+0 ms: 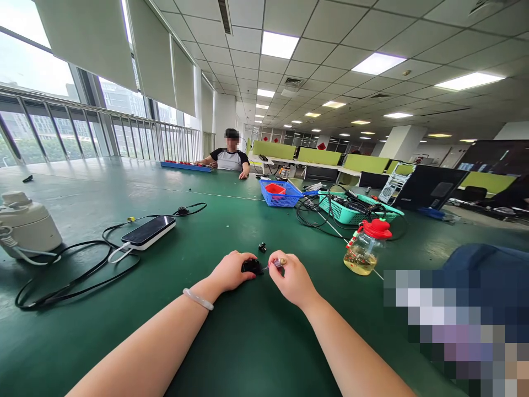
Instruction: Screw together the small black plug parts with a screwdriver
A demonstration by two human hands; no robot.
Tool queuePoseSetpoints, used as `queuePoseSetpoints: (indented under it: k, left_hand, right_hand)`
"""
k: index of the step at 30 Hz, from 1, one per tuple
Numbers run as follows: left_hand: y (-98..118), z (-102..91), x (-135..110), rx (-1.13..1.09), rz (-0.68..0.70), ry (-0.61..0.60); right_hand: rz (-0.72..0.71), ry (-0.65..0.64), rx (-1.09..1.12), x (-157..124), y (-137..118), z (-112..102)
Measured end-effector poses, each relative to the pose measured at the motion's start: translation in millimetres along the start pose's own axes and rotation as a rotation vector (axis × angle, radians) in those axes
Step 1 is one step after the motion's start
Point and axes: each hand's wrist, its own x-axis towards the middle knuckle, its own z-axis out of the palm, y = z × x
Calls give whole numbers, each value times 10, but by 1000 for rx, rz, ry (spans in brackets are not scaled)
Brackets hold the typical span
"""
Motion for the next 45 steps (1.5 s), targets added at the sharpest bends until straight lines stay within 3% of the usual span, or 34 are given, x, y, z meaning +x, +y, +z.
queuePoseSetpoints:
  k: [4, 9, 23, 31, 38, 42, 45]
  left_hand:
    - [11, -1, 3, -2, 6, -8]
    - [75, -11, -18, -32, 57, -9]
    - [168, -50, -81, 86, 117, 14]
    - [210, -71, -97, 147, 83, 106]
    - [203, -96, -83, 157, 3, 159]
    - [149, -99, -76, 101, -13, 135]
    - [105, -97, -83, 34, 36, 33]
  right_hand:
    - [-121, -1, 16, -28, -81, -26]
    - [-181, -104, -5, -26, -117, 7]
    - [-57, -106, -22, 1, -92, -4]
    - [39, -90, -1, 7, -34, -24]
    - [190, -28, 198, 14, 82, 6]
    - [271, 2, 330, 18, 131, 28]
    - [239, 13, 356, 8, 103, 14]
